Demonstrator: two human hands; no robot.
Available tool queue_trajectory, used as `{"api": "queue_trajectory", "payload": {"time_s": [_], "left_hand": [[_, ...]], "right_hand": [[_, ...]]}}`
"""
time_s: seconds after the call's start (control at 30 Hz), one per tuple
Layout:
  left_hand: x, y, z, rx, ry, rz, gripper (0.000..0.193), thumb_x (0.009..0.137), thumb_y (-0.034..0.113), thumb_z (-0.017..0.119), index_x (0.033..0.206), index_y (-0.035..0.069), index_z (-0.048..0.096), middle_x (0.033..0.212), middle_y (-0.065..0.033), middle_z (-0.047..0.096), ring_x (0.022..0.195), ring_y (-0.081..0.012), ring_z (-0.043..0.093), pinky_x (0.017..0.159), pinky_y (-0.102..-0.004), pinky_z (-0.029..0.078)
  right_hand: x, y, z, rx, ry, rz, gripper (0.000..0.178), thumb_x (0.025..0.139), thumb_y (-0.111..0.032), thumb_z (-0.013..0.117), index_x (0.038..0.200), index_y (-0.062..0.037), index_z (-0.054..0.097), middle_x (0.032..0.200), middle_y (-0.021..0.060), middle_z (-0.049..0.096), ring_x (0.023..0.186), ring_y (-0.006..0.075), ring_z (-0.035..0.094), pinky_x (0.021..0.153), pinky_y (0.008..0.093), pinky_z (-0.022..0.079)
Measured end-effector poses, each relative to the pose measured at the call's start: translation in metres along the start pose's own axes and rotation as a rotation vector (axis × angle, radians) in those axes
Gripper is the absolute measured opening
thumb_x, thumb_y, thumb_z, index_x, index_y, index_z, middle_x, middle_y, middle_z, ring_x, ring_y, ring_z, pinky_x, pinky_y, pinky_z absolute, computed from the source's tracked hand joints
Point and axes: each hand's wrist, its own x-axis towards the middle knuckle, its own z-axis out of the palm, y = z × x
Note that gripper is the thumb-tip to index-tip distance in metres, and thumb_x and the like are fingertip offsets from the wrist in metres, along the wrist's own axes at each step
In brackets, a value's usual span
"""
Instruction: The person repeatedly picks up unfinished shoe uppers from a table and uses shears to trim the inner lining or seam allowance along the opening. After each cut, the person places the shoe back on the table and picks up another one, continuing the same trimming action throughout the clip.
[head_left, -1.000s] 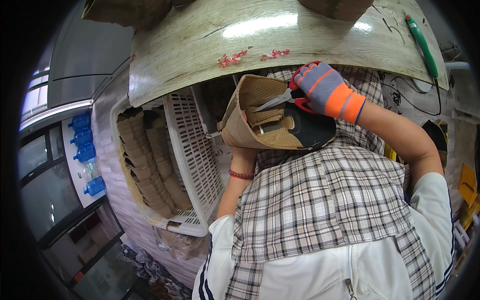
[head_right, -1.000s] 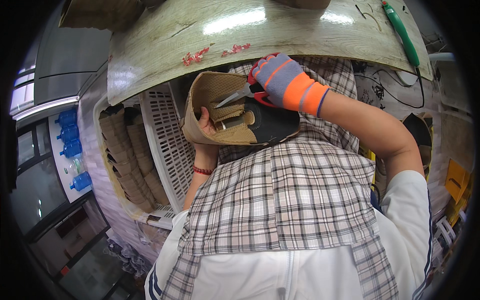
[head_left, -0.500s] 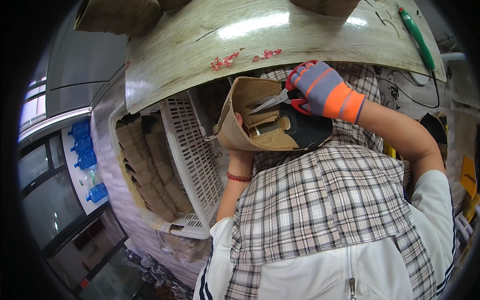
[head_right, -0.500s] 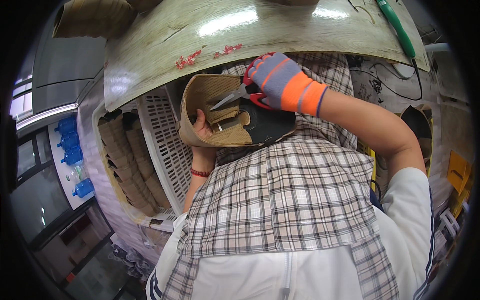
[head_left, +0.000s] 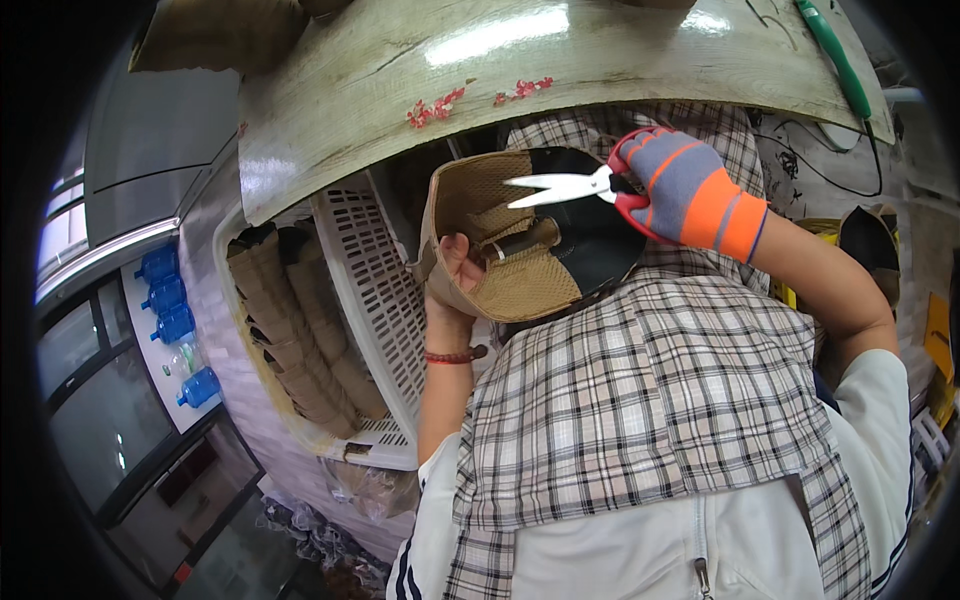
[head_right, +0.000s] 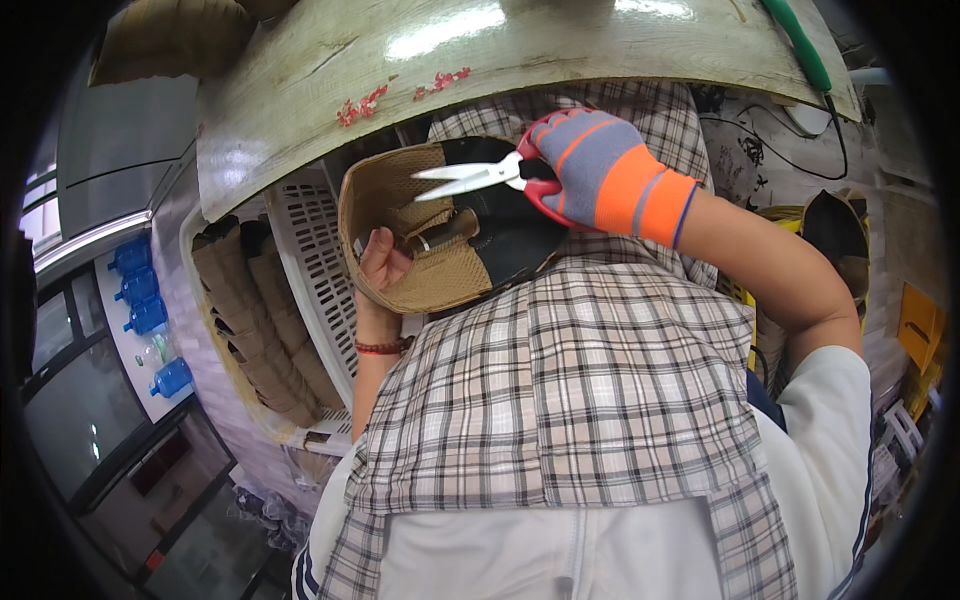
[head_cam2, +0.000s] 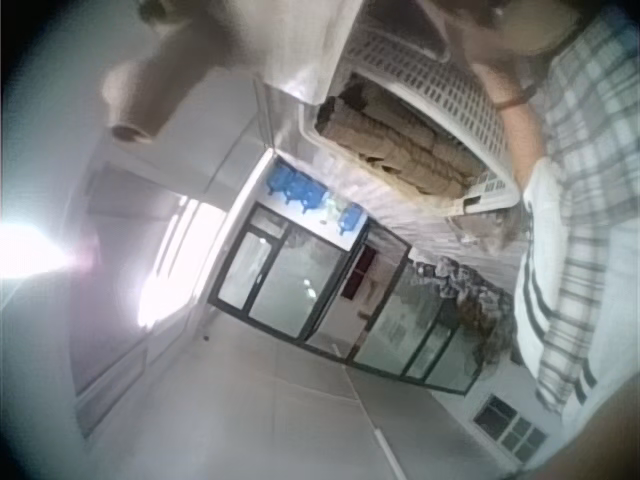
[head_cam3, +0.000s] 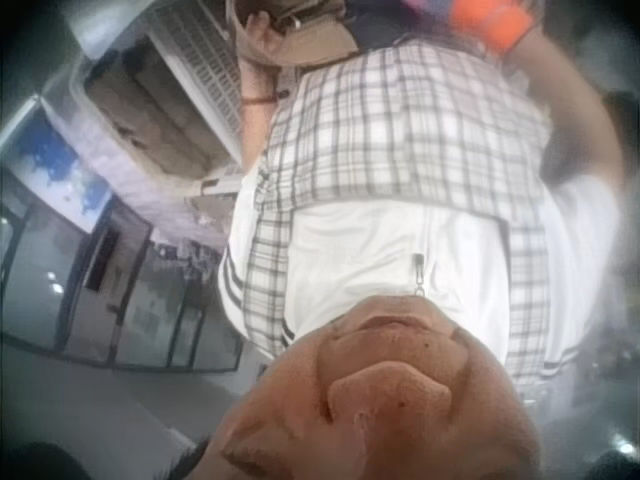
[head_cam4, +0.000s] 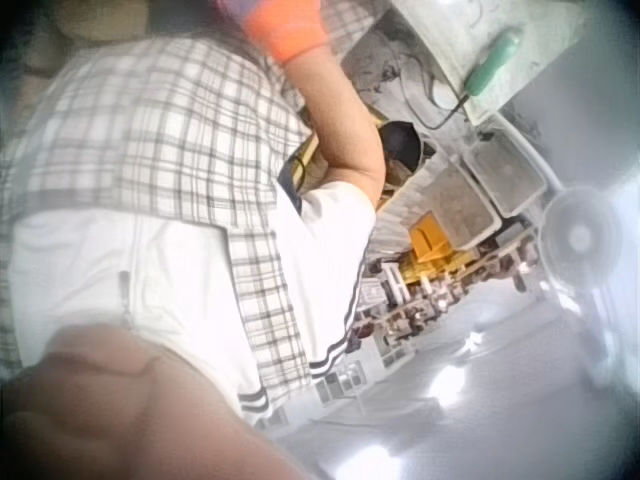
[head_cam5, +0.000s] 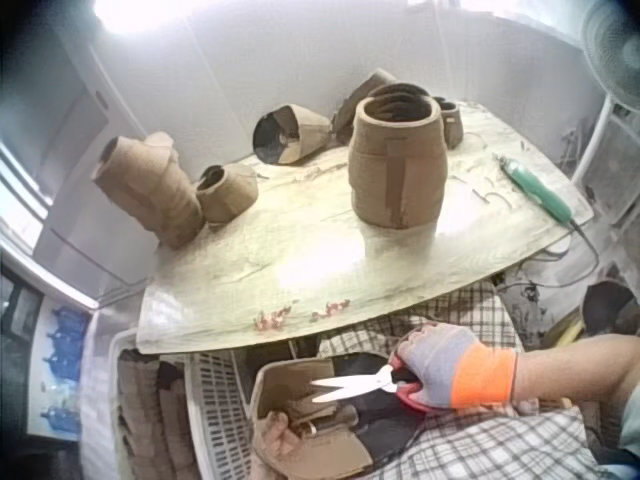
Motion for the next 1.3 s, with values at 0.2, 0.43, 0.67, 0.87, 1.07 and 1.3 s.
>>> {"api": "queue_trajectory", "payload": {"time_s": [0.2,0.43,0.67,0.87,1.07,1.3], "left_hand": [[-0.036,0.035,-0.024,0.069,-0.003,-0.541,0.028,0.086,0.004,0.074,0.110,0.000,0.062,0.096,-0.0074,0.068,0.088,-0.0167,0.069,0.076,-0.0286,0.058],[-0.044,0.030,-0.023,0.154,0.060,-0.490,0.036,0.080,-0.003,0.077,0.113,-0.008,0.064,0.107,-0.0146,0.072,0.095,-0.0218,0.071,0.088,-0.0311,0.058],[-0.044,0.026,-0.017,0.074,0.073,-0.493,0.039,0.082,-0.006,0.073,0.119,-0.012,0.063,0.113,-0.0185,0.071,0.098,-0.0249,0.072,0.090,-0.0321,0.058],[-0.045,0.018,-0.033,0.112,0.098,-0.447,0.038,0.084,-0.005,0.072,0.120,-0.012,0.062,0.112,-0.0181,0.071,0.097,-0.0244,0.071,0.089,-0.0319,0.058],[-0.046,0.013,-0.037,0.167,0.109,-0.450,0.038,0.084,-0.004,0.071,0.120,-0.012,0.062,0.113,-0.0174,0.071,0.099,-0.0230,0.071,0.092,-0.0313,0.057],[-0.043,0.013,-0.028,0.109,0.191,-0.441,0.036,0.072,-0.008,0.083,0.105,-0.004,0.070,0.102,-0.0128,0.072,0.093,-0.0230,0.071,0.084,-0.0360,0.061]], "right_hand": [[-0.007,-0.024,0.009,0.019,-0.279,-0.049,0.030,0.078,-0.026,0.078,0.101,-0.0093,0.072,0.094,0.0103,0.071,0.093,0.0289,0.067,0.081,0.0382,0.053],[0.005,-0.035,0.025,-0.013,-0.260,-0.169,0.028,0.077,-0.024,0.080,0.101,-0.0108,0.073,0.095,0.0086,0.072,0.094,0.0270,0.068,0.083,0.0371,0.054],[0.022,-0.047,0.028,-0.120,-0.308,-0.216,0.030,0.079,-0.030,0.077,0.103,-0.0135,0.073,0.093,0.0082,0.072,0.091,0.0262,0.069,0.080,0.0371,0.055],[0.024,-0.044,0.031,-0.163,-0.376,-0.172,0.027,0.083,-0.034,0.073,0.103,-0.0153,0.073,0.088,0.0066,0.072,0.085,0.0263,0.071,0.074,0.0378,0.056],[0.003,-0.006,0.012,-0.031,-0.292,-0.104,0.028,0.083,-0.031,0.074,0.103,-0.0105,0.072,0.086,0.0083,0.071,0.084,0.0296,0.070,0.074,0.0377,0.056],[-0.007,-0.018,0.007,-0.056,-0.411,-0.155,0.035,0.077,-0.029,0.076,0.104,-0.0059,0.071,0.093,0.0128,0.070,0.090,0.0300,0.068,0.081,0.0379,0.054]]}}
